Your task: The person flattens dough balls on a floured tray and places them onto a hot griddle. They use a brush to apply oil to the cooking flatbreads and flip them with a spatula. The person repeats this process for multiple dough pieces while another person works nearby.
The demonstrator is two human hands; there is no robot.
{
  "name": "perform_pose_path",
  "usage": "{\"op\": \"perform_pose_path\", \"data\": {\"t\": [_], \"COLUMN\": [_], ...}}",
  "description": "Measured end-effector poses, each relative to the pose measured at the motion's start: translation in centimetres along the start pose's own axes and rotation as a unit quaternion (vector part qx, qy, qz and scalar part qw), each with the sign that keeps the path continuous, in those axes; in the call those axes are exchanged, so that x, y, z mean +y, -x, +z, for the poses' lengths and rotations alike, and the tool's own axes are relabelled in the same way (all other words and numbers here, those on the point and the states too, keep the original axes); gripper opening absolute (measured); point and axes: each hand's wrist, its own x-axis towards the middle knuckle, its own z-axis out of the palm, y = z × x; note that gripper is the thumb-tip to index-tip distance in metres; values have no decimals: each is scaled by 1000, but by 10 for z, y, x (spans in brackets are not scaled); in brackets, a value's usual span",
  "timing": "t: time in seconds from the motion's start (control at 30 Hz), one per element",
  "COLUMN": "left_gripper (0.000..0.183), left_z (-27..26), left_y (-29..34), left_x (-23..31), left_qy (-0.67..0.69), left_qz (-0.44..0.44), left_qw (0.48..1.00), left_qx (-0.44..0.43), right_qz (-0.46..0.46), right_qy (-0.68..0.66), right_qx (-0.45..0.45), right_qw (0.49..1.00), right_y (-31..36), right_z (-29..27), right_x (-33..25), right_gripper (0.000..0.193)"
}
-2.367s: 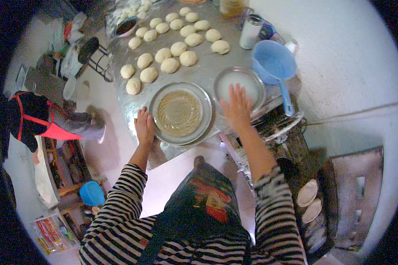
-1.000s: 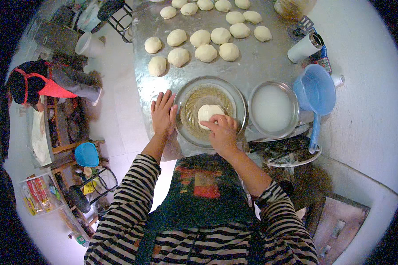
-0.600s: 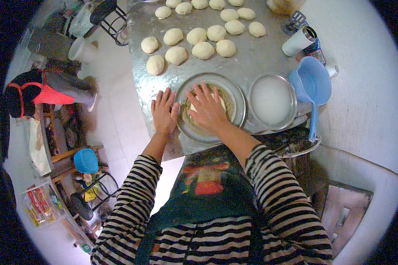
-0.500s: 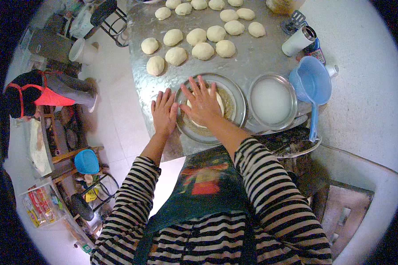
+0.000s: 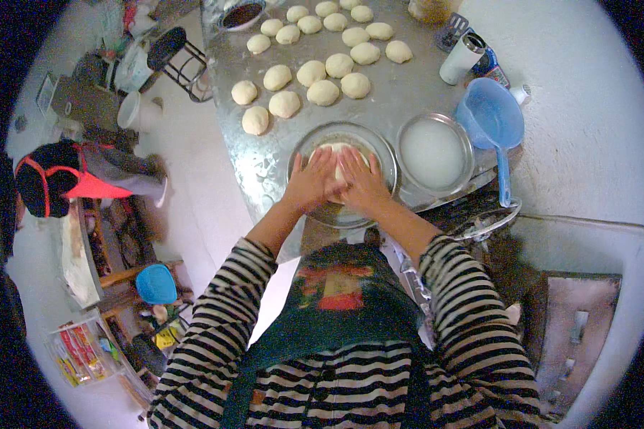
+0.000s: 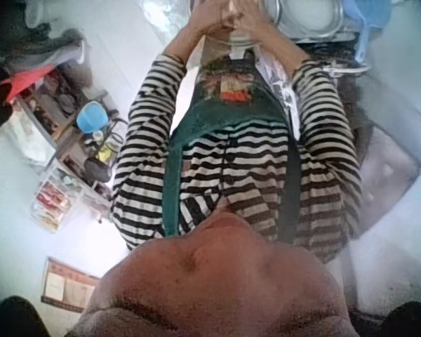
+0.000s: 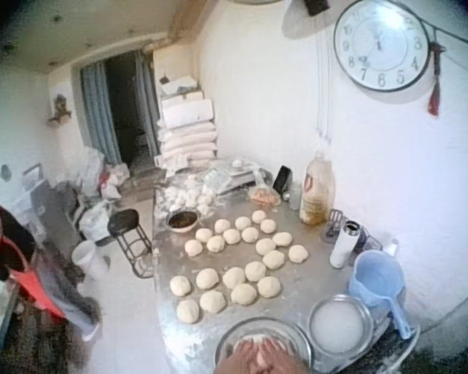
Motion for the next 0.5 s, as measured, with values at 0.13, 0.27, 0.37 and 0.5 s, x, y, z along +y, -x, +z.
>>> {"op": "perform_pose_path", "data": {"t": [0.13,0.27,0.37,0.5], "left_gripper": [58,36,19,25], "left_z": [-16,-16,-8,4], "left_y": [43,39,9,-39], "left_x": [-3,-10,-12,-4], "left_qy": [82,222,299,212], "left_qz": [94,-65,-109,-38], "left_qw": [992,973,919,949], "left_qx": [-29,-7,235,231], "right_qz": [-20,104,-89,93], "right_qy": [43,11,-29,28], "right_qx": [-82,-22,11,-13], "right_qw": [995,994,996,995], "right_y": [-16,-65,-48,20], "right_z": [-41,-33,-9,-15], "right_x": [1,-31,-35,-13], "right_gripper": [70,65,56,58]}}
